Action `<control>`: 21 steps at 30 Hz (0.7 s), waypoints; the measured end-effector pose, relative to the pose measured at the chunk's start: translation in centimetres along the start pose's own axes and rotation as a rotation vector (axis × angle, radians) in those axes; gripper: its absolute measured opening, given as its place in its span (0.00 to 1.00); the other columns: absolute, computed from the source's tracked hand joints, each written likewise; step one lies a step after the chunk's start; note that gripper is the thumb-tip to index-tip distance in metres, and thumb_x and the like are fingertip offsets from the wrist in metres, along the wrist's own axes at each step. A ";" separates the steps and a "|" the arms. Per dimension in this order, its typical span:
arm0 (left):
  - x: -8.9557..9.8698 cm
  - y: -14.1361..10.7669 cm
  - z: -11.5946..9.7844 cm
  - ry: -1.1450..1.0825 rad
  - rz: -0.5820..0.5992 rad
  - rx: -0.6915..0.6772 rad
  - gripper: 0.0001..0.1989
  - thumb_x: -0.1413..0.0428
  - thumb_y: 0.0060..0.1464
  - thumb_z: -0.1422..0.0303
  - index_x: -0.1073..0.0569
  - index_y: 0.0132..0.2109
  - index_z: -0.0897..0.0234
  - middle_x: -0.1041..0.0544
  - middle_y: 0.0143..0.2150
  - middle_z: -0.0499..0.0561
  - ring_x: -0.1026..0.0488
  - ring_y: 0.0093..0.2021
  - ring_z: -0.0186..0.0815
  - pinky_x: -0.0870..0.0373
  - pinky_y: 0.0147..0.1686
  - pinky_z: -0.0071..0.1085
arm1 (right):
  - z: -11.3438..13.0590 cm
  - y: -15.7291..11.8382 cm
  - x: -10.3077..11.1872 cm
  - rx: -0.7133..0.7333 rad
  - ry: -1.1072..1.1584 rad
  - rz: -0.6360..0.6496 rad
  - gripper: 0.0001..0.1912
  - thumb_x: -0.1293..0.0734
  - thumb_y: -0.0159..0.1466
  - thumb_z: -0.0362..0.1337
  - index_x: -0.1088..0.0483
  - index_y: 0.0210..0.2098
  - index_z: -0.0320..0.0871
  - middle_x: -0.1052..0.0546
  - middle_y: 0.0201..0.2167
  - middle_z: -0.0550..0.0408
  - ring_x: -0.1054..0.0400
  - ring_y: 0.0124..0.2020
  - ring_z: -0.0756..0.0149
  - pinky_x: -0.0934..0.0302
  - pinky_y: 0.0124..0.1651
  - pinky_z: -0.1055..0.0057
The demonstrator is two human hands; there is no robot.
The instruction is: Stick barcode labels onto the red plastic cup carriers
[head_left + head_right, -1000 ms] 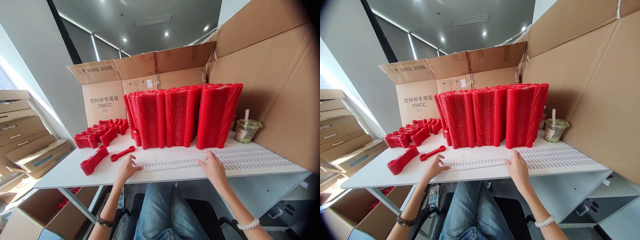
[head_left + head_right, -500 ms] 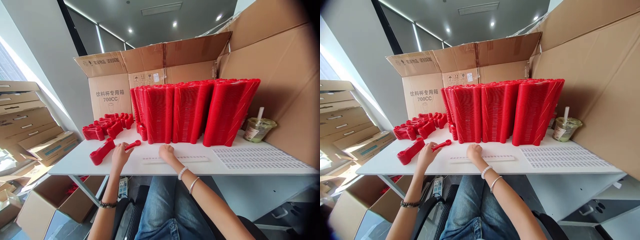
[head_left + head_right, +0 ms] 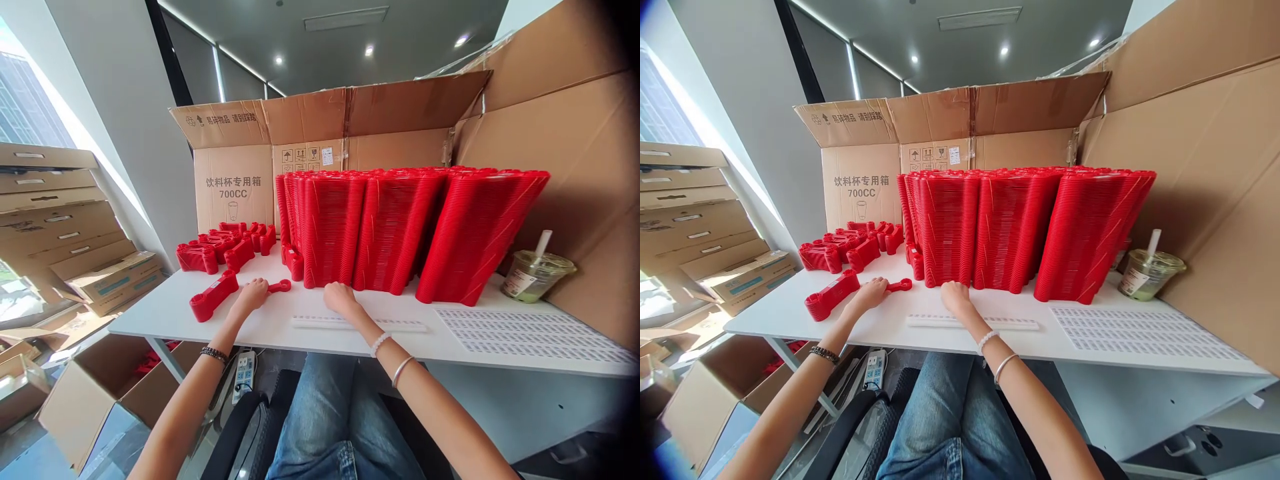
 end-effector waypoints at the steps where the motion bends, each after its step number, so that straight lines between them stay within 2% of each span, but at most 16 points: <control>1: 0.0 -0.1 0.0 0.008 -0.001 -0.007 0.11 0.47 0.63 0.67 0.27 0.49 0.69 0.25 0.51 0.57 0.28 0.52 0.41 0.32 0.52 0.44 | -0.3 0.0 0.3 0.006 0.010 -0.005 0.17 0.34 0.68 0.42 0.31 0.52 0.40 0.27 0.51 0.48 0.29 0.47 0.61 0.31 0.49 0.58; 5: 0.8 -1.0 -0.7 0.023 -0.029 -0.045 0.11 0.49 0.63 0.71 0.28 0.48 0.72 0.26 0.51 0.65 0.29 0.53 0.48 0.32 0.50 0.44 | -2.7 -0.4 1.7 -0.009 0.065 -0.064 0.15 0.35 0.69 0.42 0.30 0.51 0.41 0.26 0.49 0.50 0.28 0.45 0.62 0.30 0.47 0.59; 7: 1.8 -1.8 -1.7 0.023 -0.075 -0.057 0.13 0.51 0.63 0.71 0.30 0.52 0.73 0.29 0.55 0.69 0.32 0.56 0.53 0.34 0.51 0.47 | -4.4 -1.0 2.4 -0.051 0.078 -0.122 0.15 0.35 0.68 0.42 0.30 0.51 0.40 0.26 0.49 0.49 0.28 0.46 0.61 0.31 0.49 0.58; 9: 2.7 -2.8 -3.1 0.010 -0.137 -0.068 0.16 0.53 0.65 0.68 0.33 0.56 0.70 0.32 0.59 0.69 0.34 0.59 0.54 0.36 0.53 0.48 | -5.8 -2.1 3.0 -0.079 0.085 -0.186 0.16 0.35 0.68 0.42 0.31 0.51 0.40 0.27 0.51 0.49 0.30 0.50 0.59 0.33 0.52 0.54; 11: 3.3 -4.0 -4.8 -0.065 -0.179 -0.100 0.17 0.54 0.66 0.63 0.34 0.56 0.66 0.30 0.58 0.65 0.34 0.58 0.51 0.35 0.53 0.45 | -6.1 -3.3 3.1 -0.048 0.098 -0.225 0.15 0.36 0.69 0.41 0.30 0.51 0.40 0.26 0.51 0.48 0.31 0.52 0.58 0.36 0.55 0.55; 13: 3.0 -4.9 -6.2 -0.214 -0.154 -0.119 0.16 0.50 0.63 0.58 0.30 0.51 0.63 0.25 0.51 0.59 0.30 0.54 0.49 0.34 0.50 0.42 | -5.2 -4.5 2.7 0.031 0.118 -0.229 0.13 0.38 0.70 0.40 0.29 0.49 0.41 0.24 0.49 0.49 0.32 0.52 0.59 0.38 0.55 0.60; 16: 1.2 -5.9 -7.0 -0.419 -0.039 -0.086 0.15 0.43 0.56 0.55 0.26 0.42 0.63 0.22 0.44 0.56 0.27 0.47 0.48 0.34 0.45 0.39 | -2.7 -5.6 2.1 0.151 0.147 -0.218 0.12 0.39 0.70 0.38 0.26 0.46 0.43 0.22 0.47 0.49 0.32 0.51 0.59 0.41 0.53 0.66; 18: 0.0 -6.3 -7.0 -0.478 0.006 -0.066 0.15 0.42 0.53 0.56 0.26 0.38 0.63 0.21 0.40 0.55 0.26 0.42 0.45 0.34 0.41 0.36 | -0.9 -5.7 1.8 0.210 0.165 -0.210 0.12 0.39 0.70 0.38 0.25 0.45 0.43 0.22 0.47 0.49 0.32 0.51 0.59 0.42 0.54 0.66; 21: -0.9 -6.6 -6.8 -0.509 0.017 -0.056 0.13 0.40 0.51 0.58 0.26 0.38 0.63 0.22 0.36 0.52 0.26 0.37 0.42 0.34 0.37 0.33 | 1.6 -4.9 1.4 0.282 0.196 -0.183 0.12 0.39 0.70 0.36 0.25 0.43 0.42 0.21 0.46 0.48 0.32 0.52 0.59 0.42 0.55 0.64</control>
Point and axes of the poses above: each hand's wrist, its own y-axis towards the middle knuckle, its own x-axis out of the back of the hand, z = x × y, the point moved 8 cm from there along y, towards the middle knuckle
